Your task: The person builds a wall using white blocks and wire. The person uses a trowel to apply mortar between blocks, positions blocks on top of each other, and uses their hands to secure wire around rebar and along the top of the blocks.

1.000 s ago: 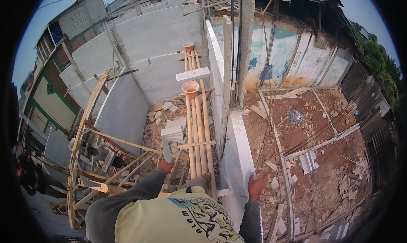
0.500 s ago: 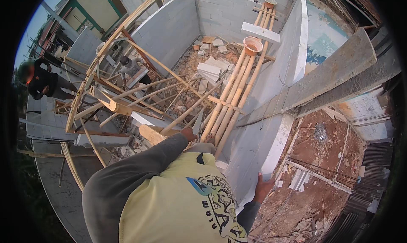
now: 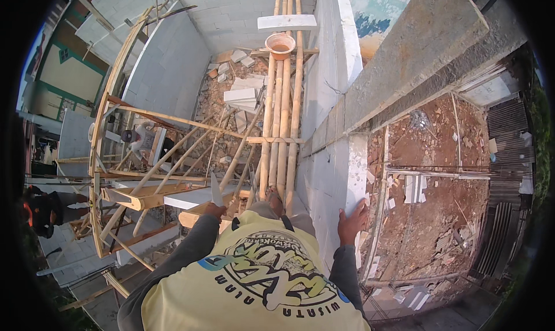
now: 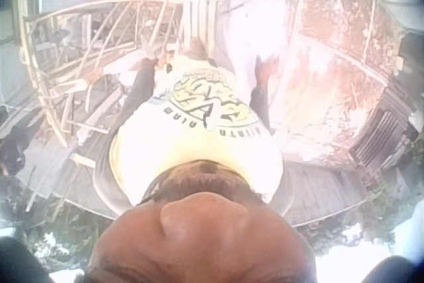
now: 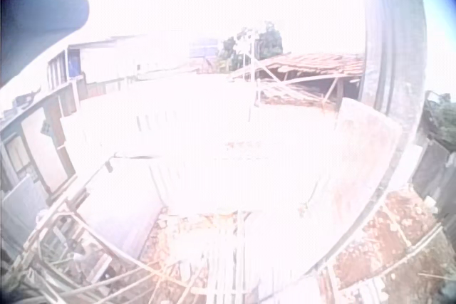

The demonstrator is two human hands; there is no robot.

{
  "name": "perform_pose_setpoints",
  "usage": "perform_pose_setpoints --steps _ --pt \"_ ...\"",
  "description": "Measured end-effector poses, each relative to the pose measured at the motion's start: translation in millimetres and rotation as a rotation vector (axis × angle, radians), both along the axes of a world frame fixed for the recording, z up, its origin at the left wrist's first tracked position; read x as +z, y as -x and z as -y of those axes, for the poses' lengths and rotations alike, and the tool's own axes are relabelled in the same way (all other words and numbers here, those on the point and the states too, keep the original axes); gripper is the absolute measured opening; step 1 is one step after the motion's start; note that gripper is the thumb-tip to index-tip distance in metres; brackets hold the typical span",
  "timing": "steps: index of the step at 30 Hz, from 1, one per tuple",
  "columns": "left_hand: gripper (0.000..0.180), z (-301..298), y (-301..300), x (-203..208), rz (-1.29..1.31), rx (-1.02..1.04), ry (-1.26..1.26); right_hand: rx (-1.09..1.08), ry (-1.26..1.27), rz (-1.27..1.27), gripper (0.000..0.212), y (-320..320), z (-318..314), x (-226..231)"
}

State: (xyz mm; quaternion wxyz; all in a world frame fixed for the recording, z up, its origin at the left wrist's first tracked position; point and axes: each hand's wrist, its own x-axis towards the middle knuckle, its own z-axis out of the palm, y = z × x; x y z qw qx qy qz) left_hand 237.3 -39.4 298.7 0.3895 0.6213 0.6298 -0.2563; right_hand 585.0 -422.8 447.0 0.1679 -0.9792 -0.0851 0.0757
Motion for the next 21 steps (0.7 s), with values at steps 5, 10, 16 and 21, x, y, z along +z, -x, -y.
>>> perform_pose_setpoints --steps 5,10,16,21 --pt "0.036 -3 -19 61 0.05 0.208 0.019 -0.055 0.047 0.04 0.096 2 0 6" --pt "0.034 -6 -25 57 0.278 0.361 0.066 -0.028 -0.009 -0.006 0.101 0 3 -2" --pt "0.029 2 -48 57 0.296 0.299 0.041 -0.088 0.136 0.178 0.086 -13 -28 17" --pt "0.032 13 -28 41 0.232 0.369 -0.002 0.116 -0.432 -0.111 0.051 -70 -110 55"
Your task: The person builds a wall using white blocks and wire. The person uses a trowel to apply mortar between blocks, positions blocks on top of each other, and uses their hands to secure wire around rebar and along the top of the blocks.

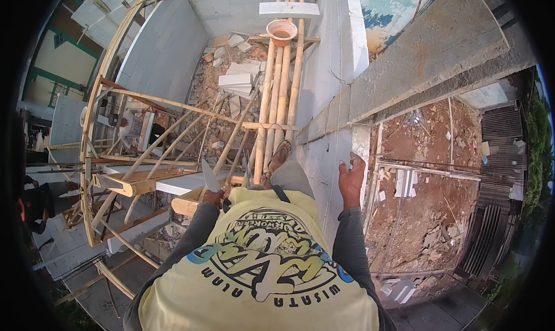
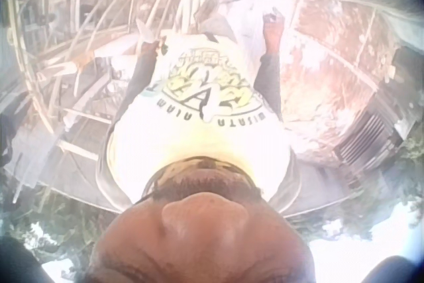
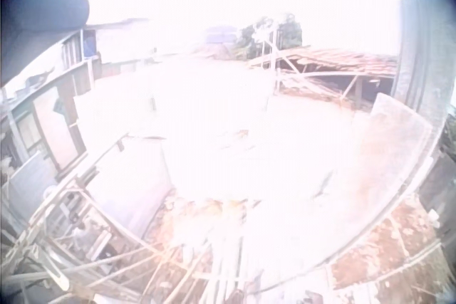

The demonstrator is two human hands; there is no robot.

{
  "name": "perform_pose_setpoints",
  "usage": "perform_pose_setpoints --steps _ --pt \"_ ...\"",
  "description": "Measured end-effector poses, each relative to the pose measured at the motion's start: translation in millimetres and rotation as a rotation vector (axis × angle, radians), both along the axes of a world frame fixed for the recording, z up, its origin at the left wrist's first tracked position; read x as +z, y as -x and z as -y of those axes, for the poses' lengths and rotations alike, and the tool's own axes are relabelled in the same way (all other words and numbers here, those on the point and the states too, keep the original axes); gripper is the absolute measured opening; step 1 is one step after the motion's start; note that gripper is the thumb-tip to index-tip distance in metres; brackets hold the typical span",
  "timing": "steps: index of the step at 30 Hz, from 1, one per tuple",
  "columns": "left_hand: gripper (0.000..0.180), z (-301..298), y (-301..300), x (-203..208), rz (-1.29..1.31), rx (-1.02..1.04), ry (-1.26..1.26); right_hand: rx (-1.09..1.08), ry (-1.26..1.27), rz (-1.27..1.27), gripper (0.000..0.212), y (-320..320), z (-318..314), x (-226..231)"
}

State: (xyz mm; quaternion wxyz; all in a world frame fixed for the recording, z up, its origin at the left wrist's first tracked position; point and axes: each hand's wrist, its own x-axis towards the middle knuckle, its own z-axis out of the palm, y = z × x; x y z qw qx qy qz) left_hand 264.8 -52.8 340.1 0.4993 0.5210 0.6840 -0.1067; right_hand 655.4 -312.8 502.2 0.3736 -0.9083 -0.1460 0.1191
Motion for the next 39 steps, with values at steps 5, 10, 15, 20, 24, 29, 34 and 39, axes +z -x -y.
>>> perform_pose_setpoints --steps 5,10,15,20,24,29,34,39 --pt "0.03 6 22 1 -0.044 0.136 0.008 0.183 -0.251 -0.204 0.047 -50 -78 20" --pt "0.027 3 32 12 -0.004 0.297 0.065 0.32 -0.402 -0.434 0.049 -91 -120 29" --pt "0.034 -6 5 19 0.046 0.379 0.035 0.026 -0.394 -0.264 0.049 -131 -119 2" --pt "0.034 -11 -18 22 0.0 0.323 0.098 -0.009 -0.434 -0.432 0.054 -124 -137 40" --pt "0.039 -15 -34 33 0.005 0.233 0.084 -0.054 -0.478 -0.45 0.058 -130 -135 40" --pt "0.044 -23 -47 46 -0.002 0.066 0.021 -0.084 -0.493 -0.382 0.063 -126 -141 40" --pt "0.04 -23 -23 41 0.011 0.087 0.002 -0.064 -0.504 -0.366 0.067 -116 -147 41" --pt "0.058 -21 -5 73 -0.048 0.015 -0.062 -0.005 -0.551 -0.441 0.064 -128 -133 43"
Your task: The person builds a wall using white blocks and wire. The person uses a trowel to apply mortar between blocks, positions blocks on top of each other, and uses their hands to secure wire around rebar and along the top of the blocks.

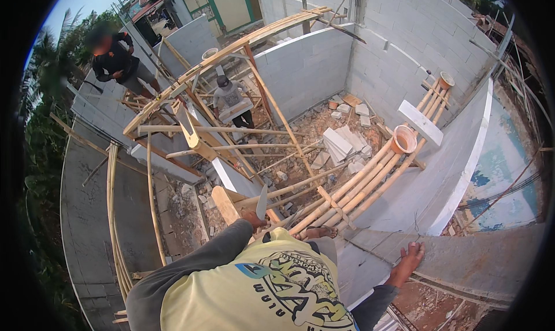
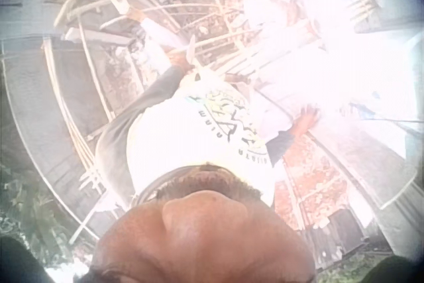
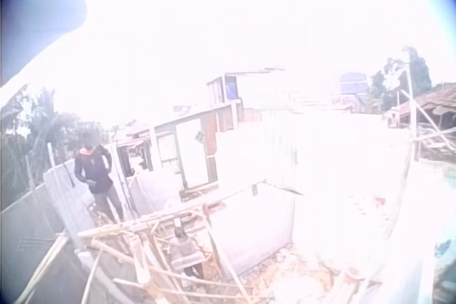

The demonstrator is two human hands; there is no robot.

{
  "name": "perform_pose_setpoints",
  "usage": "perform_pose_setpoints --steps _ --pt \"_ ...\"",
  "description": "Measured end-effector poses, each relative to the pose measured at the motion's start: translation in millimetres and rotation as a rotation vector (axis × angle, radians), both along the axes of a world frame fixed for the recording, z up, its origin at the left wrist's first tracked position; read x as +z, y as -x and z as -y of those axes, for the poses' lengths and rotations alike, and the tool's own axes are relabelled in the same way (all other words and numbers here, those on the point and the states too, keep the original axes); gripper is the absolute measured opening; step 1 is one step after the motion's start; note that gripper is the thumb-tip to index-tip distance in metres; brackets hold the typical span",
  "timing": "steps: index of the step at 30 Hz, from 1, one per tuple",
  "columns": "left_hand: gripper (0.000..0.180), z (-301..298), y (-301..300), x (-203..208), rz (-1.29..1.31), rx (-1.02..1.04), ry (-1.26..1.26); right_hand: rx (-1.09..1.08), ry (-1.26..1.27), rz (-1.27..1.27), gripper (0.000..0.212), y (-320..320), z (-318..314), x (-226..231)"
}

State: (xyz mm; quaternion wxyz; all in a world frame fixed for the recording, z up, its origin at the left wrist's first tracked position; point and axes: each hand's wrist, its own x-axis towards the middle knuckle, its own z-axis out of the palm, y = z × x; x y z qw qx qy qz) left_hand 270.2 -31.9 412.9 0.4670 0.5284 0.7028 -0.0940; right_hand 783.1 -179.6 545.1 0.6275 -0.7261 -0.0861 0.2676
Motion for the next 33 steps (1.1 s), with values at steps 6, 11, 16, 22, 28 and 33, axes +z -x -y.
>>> perform_pose_setpoints --steps 6,11,16,22,28,33 --pt "0.048 50 50 -71 -0.023 0.159 0.112 -0.062 -0.011 -0.025 0.057 4 -13 -2" --pt "0.064 86 61 -111 -0.02 0.141 0.192 -0.035 -0.016 -0.01 0.052 1 -12 -1" --pt "0.043 109 61 -159 -0.132 0.156 0.062 -0.089 0.093 0.036 0.05 -15 -7 -20" --pt "0.069 76 50 -111 0.101 0.297 0.201 -0.154 0.1 0.069 0.054 -22 -8 -20" --pt "0.061 48 38 -85 -0.027 0.283 0.177 -0.104 0.033 0.022 0.063 -14 -28 -24" --pt "0.054 29 24 -93 -0.037 0.17 0.13 -0.132 0.081 0.076 0.067 -20 -35 -22"
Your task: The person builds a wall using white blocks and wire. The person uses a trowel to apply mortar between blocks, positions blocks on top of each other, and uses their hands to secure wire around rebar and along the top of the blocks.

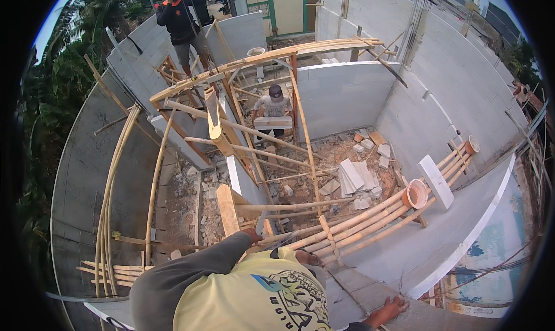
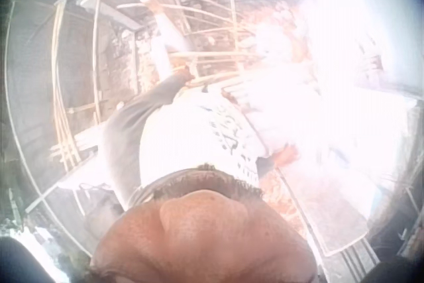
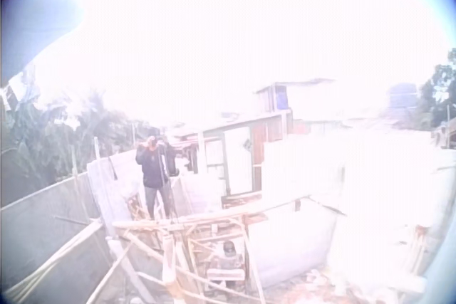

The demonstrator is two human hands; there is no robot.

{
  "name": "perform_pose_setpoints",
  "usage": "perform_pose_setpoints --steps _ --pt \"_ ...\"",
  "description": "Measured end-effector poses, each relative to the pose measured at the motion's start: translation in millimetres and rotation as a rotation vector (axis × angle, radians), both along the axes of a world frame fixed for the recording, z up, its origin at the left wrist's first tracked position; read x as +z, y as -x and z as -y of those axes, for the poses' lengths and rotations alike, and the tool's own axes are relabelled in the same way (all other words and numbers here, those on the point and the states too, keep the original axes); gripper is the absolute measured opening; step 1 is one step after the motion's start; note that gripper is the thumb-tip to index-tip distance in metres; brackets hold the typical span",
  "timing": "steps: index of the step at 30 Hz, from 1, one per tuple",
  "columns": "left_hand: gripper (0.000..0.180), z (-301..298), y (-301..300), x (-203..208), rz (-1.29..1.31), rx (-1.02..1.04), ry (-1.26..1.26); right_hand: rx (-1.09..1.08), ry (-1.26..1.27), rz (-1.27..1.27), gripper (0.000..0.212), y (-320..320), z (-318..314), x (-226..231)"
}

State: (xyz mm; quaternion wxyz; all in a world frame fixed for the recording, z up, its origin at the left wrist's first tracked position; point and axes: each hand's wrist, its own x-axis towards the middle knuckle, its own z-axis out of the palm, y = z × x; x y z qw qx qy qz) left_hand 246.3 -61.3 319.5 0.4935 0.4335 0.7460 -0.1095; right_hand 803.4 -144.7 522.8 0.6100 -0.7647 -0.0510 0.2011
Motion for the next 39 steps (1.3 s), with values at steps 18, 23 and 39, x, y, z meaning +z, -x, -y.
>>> perform_pose_setpoints --steps 18,23,39 --pt "0.052 -128 -136 22 0.011 -0.265 -0.141 0.343 0.092 0.312 0.046 -36 9 -42" --pt "0.048 -121 -147 20 -0.068 -0.267 -0.202 0.341 0.111 0.273 0.05 -27 -25 -38" --pt "0.051 -43 -76 7 0.015 0.002 -0.066 0.166 0.132 0.077 0.064 -47 -37 -37"
